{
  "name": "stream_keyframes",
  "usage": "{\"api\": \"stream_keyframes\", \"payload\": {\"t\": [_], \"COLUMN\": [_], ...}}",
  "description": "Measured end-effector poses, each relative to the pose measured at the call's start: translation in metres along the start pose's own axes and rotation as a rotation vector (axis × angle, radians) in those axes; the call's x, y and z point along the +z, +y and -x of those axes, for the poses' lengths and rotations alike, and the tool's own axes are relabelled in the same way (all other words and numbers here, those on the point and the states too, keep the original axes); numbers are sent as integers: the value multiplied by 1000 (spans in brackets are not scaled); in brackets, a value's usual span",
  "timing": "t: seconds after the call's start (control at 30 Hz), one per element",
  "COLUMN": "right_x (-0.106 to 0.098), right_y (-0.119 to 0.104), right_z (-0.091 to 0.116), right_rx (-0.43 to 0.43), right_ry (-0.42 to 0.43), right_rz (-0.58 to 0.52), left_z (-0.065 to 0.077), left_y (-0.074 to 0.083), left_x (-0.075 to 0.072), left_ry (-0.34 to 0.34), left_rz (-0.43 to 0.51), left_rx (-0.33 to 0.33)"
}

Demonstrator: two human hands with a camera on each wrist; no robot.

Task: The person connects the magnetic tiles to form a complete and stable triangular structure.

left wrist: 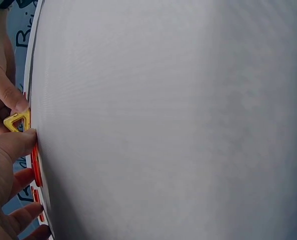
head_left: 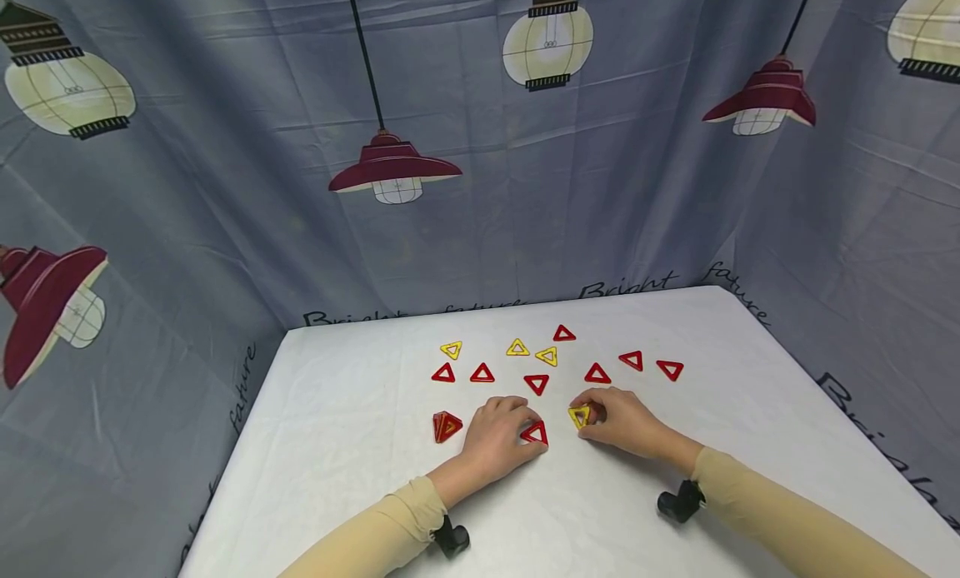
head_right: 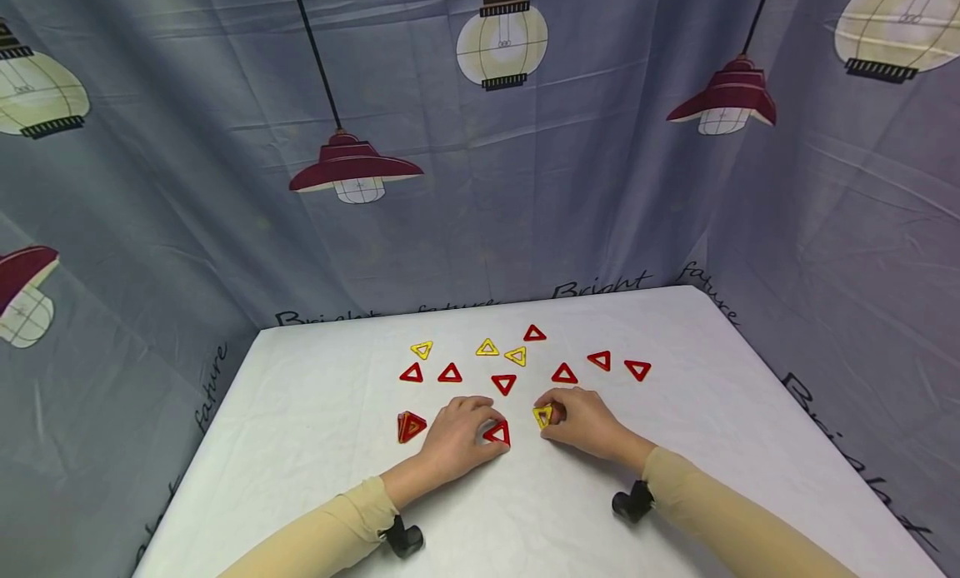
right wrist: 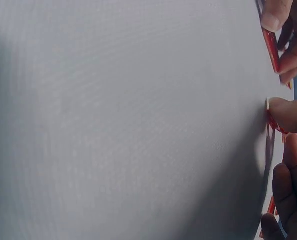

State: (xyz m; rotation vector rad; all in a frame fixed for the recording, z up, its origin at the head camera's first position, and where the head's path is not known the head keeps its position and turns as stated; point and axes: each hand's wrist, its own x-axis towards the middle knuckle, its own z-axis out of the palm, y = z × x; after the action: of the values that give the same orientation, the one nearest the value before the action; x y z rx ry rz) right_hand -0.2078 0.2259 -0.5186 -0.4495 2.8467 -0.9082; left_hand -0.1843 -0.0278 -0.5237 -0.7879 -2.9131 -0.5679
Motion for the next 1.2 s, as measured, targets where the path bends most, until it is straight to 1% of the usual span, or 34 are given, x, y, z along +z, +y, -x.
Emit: {"api": "stream_keyframes", "payload": {"t": [0.17,0.4,0.57,0.7,1.0,1.2], "right_x": [1,2,6,8,12,17], "right_y": [-1,-2,-5,-9,-18,-20], "right_z": [0,-2,-3,-4,-5,-8], "right_rx": [8,-11,16,15,-23,-33], "right_ry": [-7,-10,-27,-38,-45,-34], "right_rz": [-33,-52,-77,-87,-92,-73], "left_z": [0,0,0,0,-2,-2], "left_y": [0,0,0,-1,-3,-2], "left_x": [0,1,1,2,5,6], "left_ry": [-4,-5,-4,0,13,15], "left_rz": [1,6,19,52,158,171], "left_rx": [-3,-7,-10,-23,-68,-75]}}
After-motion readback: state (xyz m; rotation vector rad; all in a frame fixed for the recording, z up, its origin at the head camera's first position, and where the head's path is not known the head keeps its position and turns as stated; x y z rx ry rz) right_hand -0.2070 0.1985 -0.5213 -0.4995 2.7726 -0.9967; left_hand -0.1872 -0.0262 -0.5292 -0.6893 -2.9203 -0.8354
